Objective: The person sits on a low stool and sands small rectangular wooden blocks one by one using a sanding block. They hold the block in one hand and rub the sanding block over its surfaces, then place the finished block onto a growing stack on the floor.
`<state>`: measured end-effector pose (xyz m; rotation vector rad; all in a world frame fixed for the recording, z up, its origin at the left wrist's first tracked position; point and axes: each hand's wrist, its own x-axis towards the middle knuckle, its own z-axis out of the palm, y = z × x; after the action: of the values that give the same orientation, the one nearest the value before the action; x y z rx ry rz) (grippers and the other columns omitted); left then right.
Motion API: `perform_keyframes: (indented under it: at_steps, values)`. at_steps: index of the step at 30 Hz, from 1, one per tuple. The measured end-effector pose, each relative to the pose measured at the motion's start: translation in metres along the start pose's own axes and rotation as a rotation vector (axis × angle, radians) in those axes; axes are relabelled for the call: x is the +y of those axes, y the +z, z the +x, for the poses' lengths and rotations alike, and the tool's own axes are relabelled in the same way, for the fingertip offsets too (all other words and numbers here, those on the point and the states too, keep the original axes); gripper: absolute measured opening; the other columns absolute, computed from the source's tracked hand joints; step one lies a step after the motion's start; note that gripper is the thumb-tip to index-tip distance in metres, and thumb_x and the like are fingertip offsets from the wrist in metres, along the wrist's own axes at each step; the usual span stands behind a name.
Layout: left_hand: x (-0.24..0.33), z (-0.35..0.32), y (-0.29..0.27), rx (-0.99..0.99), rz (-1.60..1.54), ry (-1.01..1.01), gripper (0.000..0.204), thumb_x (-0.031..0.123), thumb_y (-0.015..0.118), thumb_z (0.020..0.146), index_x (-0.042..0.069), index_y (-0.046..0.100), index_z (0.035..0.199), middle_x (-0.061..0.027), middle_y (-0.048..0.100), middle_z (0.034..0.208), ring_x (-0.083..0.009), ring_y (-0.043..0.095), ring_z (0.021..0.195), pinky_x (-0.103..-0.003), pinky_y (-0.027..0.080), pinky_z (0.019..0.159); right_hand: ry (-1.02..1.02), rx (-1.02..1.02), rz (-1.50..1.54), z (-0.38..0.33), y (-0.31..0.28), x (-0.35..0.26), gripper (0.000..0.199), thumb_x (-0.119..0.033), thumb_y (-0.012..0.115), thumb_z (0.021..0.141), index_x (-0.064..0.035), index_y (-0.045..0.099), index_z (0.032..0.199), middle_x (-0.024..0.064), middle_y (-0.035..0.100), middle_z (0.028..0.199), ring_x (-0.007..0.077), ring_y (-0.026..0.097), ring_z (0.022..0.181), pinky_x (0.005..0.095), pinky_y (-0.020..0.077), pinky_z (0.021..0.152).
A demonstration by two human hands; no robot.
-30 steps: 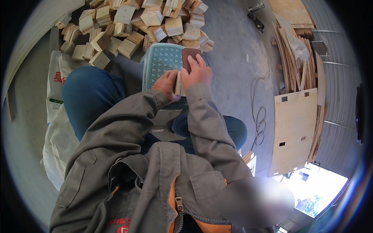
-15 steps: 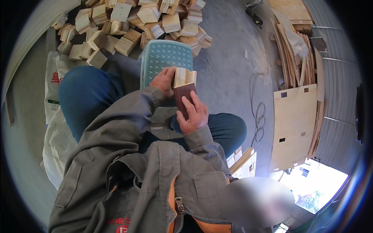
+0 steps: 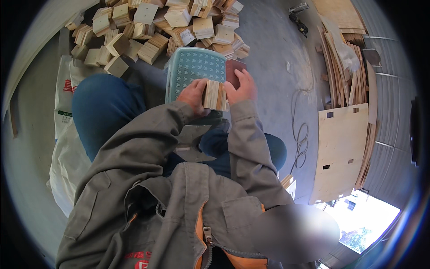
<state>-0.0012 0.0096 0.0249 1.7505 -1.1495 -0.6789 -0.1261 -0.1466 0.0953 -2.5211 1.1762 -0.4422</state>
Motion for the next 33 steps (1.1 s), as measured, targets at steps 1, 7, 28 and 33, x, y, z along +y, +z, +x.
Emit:
perform_keyframes:
  at_steps: [1, 7, 28, 33]
  values:
    - [-0.001, -0.001, 0.000, 0.001, 0.009, -0.020, 0.096, 0.024, 0.092, 0.066, 0.013, 0.045, 0.150, -0.0200, 0.054, 0.144, -0.0431, 0.057, 0.132, -0.046, 0.050, 0.112, -0.035, 0.024, 0.043, -0.009, 0.001, 0.006, 0.059, -0.025, 0.080, 0.083, -0.0106, 0.069, 0.139, 0.0178, 0.058, 0.153, 0.0399, 0.056, 0.135, 0.0478, 0.0471, 0.114]
    - [-0.002, 0.001, -0.002, -0.001, 0.039, -0.038, 0.099, 0.027, 0.093, 0.066, 0.013, 0.044, 0.151, -0.0197, 0.053, 0.146, -0.0418, 0.055, 0.135, -0.046, 0.049, 0.113, 0.034, 0.046, 0.352, -0.101, -0.009, 0.032, 0.062, -0.025, 0.082, 0.086, -0.0045, 0.063, 0.142, 0.0226, 0.058, 0.150, 0.0379, 0.060, 0.134, 0.0459, 0.0498, 0.111]
    - [-0.004, 0.002, -0.002, -0.025, 0.006, -0.059, 0.091, 0.025, 0.088, 0.069, 0.016, 0.045, 0.149, -0.0178, 0.053, 0.145, -0.0434, 0.057, 0.131, -0.049, 0.049, 0.112, 0.431, -0.122, 1.110, 0.015, 0.018, 0.032, 0.044, -0.011, 0.063, 0.104, 0.0022, 0.061, 0.147, 0.0114, 0.071, 0.133, 0.0160, 0.070, 0.110, 0.0297, 0.0560, 0.097]
    - [0.000, 0.003, -0.002, -0.021, 0.044, -0.051, 0.092, 0.027, 0.089, 0.070, 0.016, 0.044, 0.149, -0.0174, 0.053, 0.145, -0.0429, 0.056, 0.132, -0.049, 0.048, 0.112, 0.382, -0.113, 0.964, -0.004, 0.011, 0.034, 0.044, -0.015, 0.064, 0.106, 0.0024, 0.062, 0.146, 0.0114, 0.071, 0.131, 0.0137, 0.068, 0.110, 0.0300, 0.0565, 0.094]
